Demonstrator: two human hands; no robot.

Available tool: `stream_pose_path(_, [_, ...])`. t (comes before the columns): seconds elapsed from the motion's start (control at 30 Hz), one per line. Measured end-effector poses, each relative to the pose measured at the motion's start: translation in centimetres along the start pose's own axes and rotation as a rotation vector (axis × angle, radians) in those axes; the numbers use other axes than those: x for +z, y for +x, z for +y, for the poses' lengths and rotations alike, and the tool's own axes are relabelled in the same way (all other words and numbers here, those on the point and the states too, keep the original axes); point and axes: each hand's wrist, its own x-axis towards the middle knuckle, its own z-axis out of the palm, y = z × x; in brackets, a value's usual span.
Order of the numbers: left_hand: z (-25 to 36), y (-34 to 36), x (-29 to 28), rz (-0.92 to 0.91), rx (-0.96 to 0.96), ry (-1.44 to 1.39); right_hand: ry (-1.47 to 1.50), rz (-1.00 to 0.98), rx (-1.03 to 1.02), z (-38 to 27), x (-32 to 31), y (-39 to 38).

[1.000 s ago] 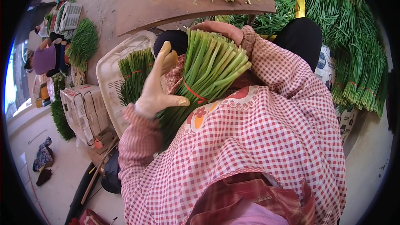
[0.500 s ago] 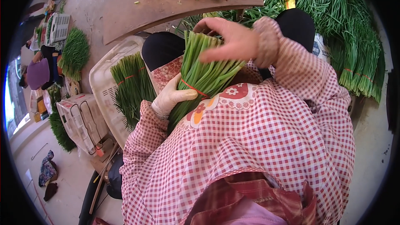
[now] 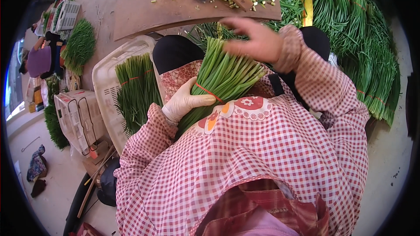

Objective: The person trims the root ends of garlic chive bundles using a large knife on a wooden block, secures the trimmed bundles with red bands, and then places them into a white plastic crate.

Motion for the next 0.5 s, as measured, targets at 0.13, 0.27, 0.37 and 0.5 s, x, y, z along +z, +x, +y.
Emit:
stream_pose_path(0.13, [0.5, -0.1, 0.0, -0.019, -0.012, 0.021, 0.050, -0.111, 0.210, 3.2, 0.8, 0.7])
stream_pose_path(0.27, [0.3, -1.1, -0.7, -0.032, 0.113, 0.088, 0.472, 0.048, 0.261, 3.3, -2.3, 0.4])
stream_pose_path(0.37, [0.3, -0.8, -0.9, -0.028, 0.050, -0.066, 0.285, -0.211, 0.007, -1.1, -0.8, 0.6])
stream_pose_path(0.5, [-0.8, -0.5, -2.2, -0.005, 0.021, 0.046, 0.190, -0.127, 0.178, 1.8, -0.2, 1.2])
